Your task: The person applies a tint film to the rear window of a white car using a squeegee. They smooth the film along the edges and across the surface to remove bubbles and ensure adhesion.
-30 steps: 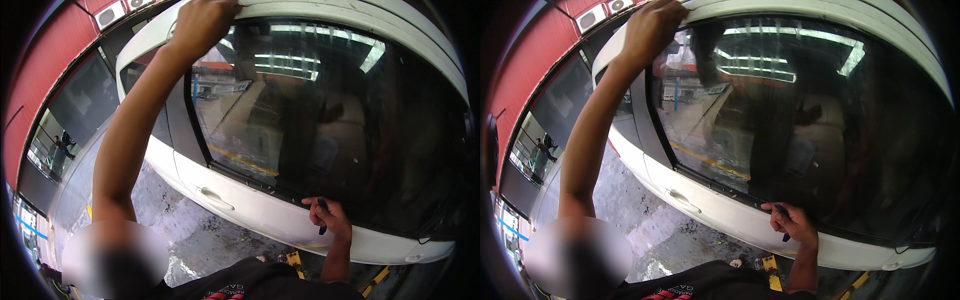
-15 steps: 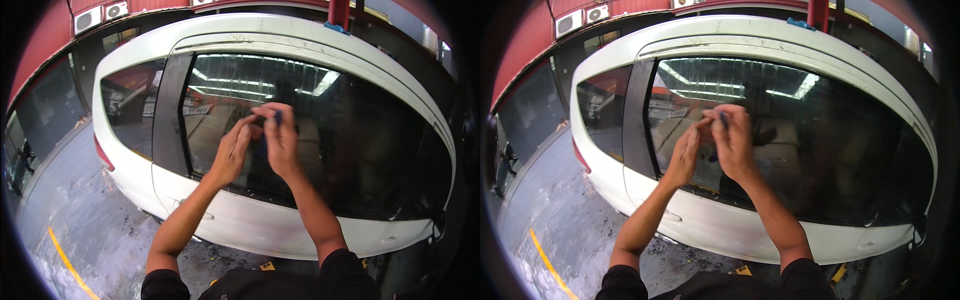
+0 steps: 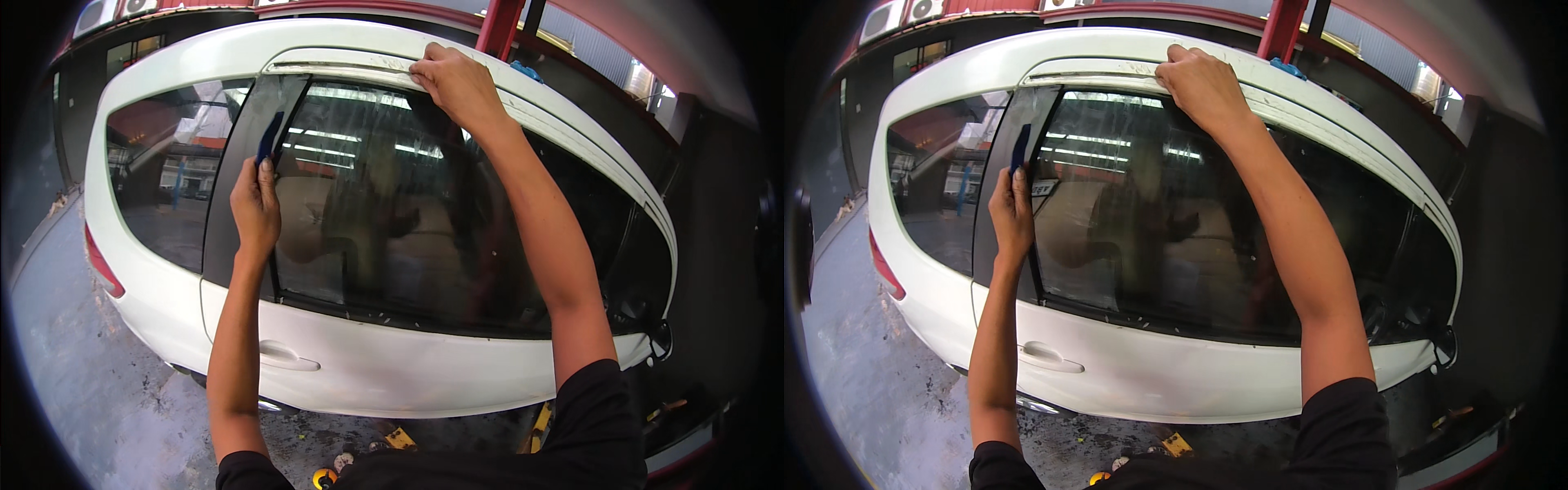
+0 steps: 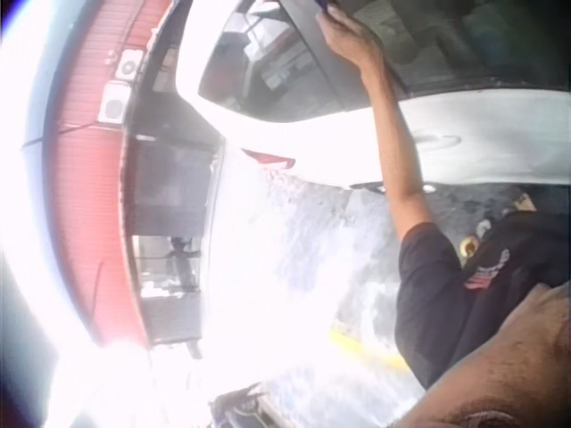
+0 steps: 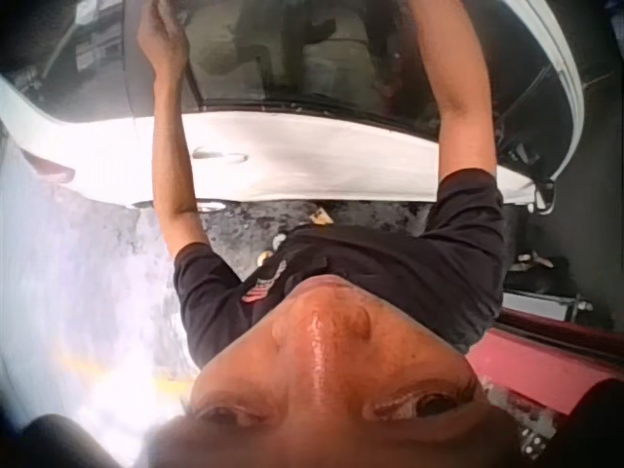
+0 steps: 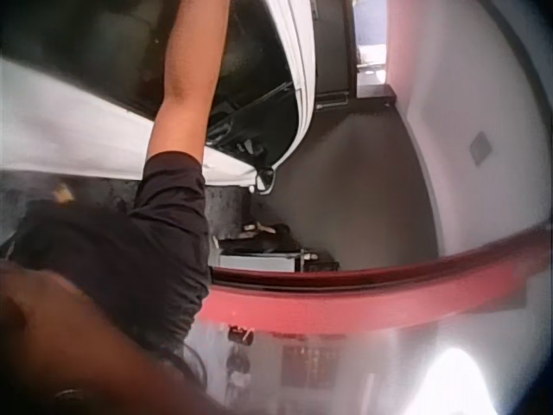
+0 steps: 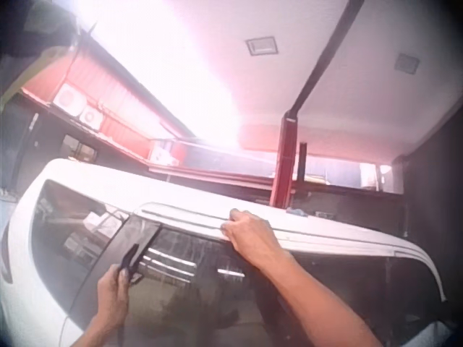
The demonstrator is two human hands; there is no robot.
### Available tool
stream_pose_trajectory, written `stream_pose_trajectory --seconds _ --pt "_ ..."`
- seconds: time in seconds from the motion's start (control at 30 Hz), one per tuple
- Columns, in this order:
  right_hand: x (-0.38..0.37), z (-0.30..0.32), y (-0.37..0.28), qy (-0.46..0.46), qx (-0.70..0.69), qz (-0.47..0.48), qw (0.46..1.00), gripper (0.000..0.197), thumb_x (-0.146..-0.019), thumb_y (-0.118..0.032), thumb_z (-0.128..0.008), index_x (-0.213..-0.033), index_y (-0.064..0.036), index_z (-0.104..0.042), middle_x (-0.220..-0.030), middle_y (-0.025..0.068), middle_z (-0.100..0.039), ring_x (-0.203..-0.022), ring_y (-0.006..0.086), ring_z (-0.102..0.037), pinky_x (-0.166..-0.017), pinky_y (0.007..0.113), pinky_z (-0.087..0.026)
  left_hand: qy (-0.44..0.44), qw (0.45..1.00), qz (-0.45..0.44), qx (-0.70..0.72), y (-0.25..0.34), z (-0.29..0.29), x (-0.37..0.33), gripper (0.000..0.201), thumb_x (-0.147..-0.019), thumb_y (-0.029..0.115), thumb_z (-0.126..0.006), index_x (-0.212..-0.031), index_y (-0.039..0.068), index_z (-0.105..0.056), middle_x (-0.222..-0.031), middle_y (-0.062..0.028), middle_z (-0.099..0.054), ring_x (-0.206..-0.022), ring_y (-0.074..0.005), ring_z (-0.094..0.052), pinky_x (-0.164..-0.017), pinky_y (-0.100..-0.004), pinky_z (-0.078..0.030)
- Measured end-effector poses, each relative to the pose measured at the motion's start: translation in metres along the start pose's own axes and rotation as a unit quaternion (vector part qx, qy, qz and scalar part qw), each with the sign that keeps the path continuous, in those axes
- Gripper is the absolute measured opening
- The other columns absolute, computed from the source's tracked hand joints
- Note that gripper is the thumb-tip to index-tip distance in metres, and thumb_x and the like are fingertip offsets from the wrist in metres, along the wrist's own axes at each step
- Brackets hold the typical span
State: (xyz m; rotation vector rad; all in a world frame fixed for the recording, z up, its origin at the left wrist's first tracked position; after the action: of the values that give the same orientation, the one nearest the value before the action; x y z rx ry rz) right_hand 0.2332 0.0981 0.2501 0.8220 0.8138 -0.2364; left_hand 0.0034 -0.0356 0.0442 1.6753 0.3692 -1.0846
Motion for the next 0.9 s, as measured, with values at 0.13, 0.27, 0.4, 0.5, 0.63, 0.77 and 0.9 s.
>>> stream_pose_trajectory --seconds 0.13,0.27,0.4,0.5,0.63,0.77,0.9 --pt "-0.014 -0.006 -0.012 -0.037 0.108 0.043 0.993 0.004 -0.087 -0.009 -0.064 -0.087 -0.0063 -0.066 -0.094 0.0091 -0.066 -0.092 0.0306 -0.070 -0.076 0.045 -0.060 0.022 0.993 -0.108 -0.032 0.007 0.000 -0.001 0.019 -0.110 0.018 -0.055 -0.115 0.002 -0.065 -0.083 -0.0138 -0.058 -0.067 -0.0269 -0.057 -0.064 -0.0358 -0.047" --pt "-0.011 -0.009 -0.025 -0.016 0.163 0.056 0.985 0.003 -0.087 -0.008 -0.063 -0.088 -0.0055 -0.065 -0.094 0.0098 -0.066 -0.091 0.0287 -0.071 -0.072 0.042 -0.062 0.056 0.987 -0.148 -0.008 0.006 0.002 -0.001 0.018 -0.109 0.017 -0.056 -0.115 0.003 -0.065 -0.085 -0.0140 -0.058 -0.066 -0.0284 -0.057 -0.063 -0.0362 -0.047" --pt "-0.015 -0.005 -0.010 -0.033 0.093 0.049 0.994 0.006 -0.089 -0.013 -0.065 -0.089 -0.0071 -0.067 -0.096 0.0084 -0.067 -0.087 0.0310 -0.071 -0.073 0.044 -0.060 0.056 0.989 -0.137 0.010 -0.004 0.004 0.002 0.017 -0.108 0.016 -0.057 -0.115 0.003 -0.065 -0.085 -0.0138 -0.057 -0.067 -0.0298 -0.058 -0.063 -0.0357 -0.048" --pt "-0.018 -0.004 -0.012 -0.072 0.085 0.055 0.992 0.007 -0.090 -0.013 -0.065 -0.090 -0.0079 -0.068 -0.095 0.0083 -0.067 -0.084 0.0340 -0.071 -0.072 0.046 -0.058 0.052 0.988 -0.147 0.011 -0.008 0.005 0.004 0.017 -0.108 0.015 -0.057 -0.115 0.003 -0.065 -0.085 -0.0134 -0.057 -0.068 -0.0299 -0.059 -0.063 -0.0356 -0.049" --pt "-0.025 -0.010 -0.016 -0.079 0.138 0.084 0.984 0.007 -0.090 -0.013 -0.064 -0.092 -0.0073 -0.068 -0.095 0.0098 -0.067 -0.085 0.0352 -0.071 -0.072 0.046 -0.058 0.075 0.982 -0.170 0.026 -0.008 0.004 0.006 0.017 -0.107 0.015 -0.057 -0.115 0.002 -0.066 -0.085 -0.0129 -0.058 -0.067 -0.0302 -0.060 -0.063 -0.0367 -0.049" --pt "-0.028 -0.014 -0.013 -0.077 0.135 0.035 0.987 0.009 -0.091 -0.014 -0.065 -0.092 -0.0067 -0.069 -0.094 0.0104 -0.069 -0.085 0.0348 -0.072 -0.071 0.047 -0.058 0.079 0.982 -0.168 0.017 -0.010 0.005 0.006 0.016 -0.107 0.014 -0.058 -0.115 0.003 -0.066 -0.086 -0.0130 -0.058 -0.067 -0.0307 -0.061 -0.062 -0.0374 -0.050" --pt "-0.032 -0.002 -0.015 -0.119 0.059 0.059 0.989 0.013 -0.095 -0.017 -0.064 -0.093 -0.0066 -0.072 -0.096 0.0097 -0.070 -0.087 0.0348 -0.072 -0.072 0.048 -0.058 0.076 0.982 -0.169 0.023 -0.013 0.008 0.007 0.015 -0.106 0.013 -0.058 -0.114 0.002 -0.066 -0.085 -0.0129 -0.058 -0.066 -0.0302 -0.061 -0.061 -0.0375 -0.049"
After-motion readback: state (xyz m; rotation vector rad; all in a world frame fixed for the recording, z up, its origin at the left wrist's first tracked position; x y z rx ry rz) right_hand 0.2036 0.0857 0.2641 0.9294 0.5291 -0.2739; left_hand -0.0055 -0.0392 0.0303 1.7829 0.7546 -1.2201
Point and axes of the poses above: each hand's wrist, its own x-axis away from the middle knuckle, its own z-axis out of the back of the hand, y = z × x, the point moved 7 cm from there along -x, towards the middle knuckle
